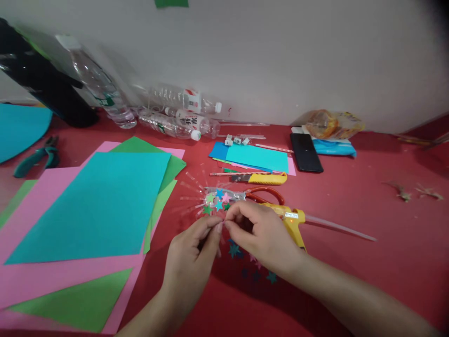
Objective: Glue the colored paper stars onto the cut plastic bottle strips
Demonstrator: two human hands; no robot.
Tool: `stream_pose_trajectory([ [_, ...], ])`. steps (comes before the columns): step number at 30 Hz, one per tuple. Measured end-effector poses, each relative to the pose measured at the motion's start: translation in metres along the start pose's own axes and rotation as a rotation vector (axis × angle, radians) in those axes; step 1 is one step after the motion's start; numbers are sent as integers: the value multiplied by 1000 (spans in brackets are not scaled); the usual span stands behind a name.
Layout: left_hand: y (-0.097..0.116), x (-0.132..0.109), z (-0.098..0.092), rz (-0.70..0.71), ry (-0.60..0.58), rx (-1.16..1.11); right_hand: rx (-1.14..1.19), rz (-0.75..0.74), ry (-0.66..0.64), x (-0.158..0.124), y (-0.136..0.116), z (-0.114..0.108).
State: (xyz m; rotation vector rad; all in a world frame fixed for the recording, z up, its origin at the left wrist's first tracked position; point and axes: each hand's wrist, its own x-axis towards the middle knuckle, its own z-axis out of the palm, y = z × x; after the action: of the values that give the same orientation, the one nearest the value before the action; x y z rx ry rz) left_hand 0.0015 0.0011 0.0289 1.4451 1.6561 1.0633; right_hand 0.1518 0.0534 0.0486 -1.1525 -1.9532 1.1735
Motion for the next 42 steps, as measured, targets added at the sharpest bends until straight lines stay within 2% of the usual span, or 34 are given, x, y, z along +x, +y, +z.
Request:
stream_pose_trajectory([
  [5, 5, -1, -6, 5, 15, 20, 42, 50, -51, 2, -2, -5],
  [11, 4, 0, -9, -17, 5, -4, -159, -121, 53, 1, 0, -11],
  [15, 2, 2, -10, 16, 78, 32, -232, -204, 93, 0, 1, -12],
  [20, 4, 3, -13, 36, 168, 41, -268, -239, 99, 0, 3, -12],
  [26, 10, 7, -17, 29, 228, 27, -292, -156, 115, -1, 5, -14],
  [31, 15, 7, -25, 59, 399, 56, -290, -90, 152, 3, 7, -21],
  [35, 6, 11, -38, 143, 428, 141, -340, -59, 128, 8, 7, -30],
  [38, -5, 19, -46, 274, 413, 222, -348, -57, 120, 14, 2, -36],
  [42, -21, 26, -44, 283, 364, 242, -304, -127, 104, 26, -3, -38],
])
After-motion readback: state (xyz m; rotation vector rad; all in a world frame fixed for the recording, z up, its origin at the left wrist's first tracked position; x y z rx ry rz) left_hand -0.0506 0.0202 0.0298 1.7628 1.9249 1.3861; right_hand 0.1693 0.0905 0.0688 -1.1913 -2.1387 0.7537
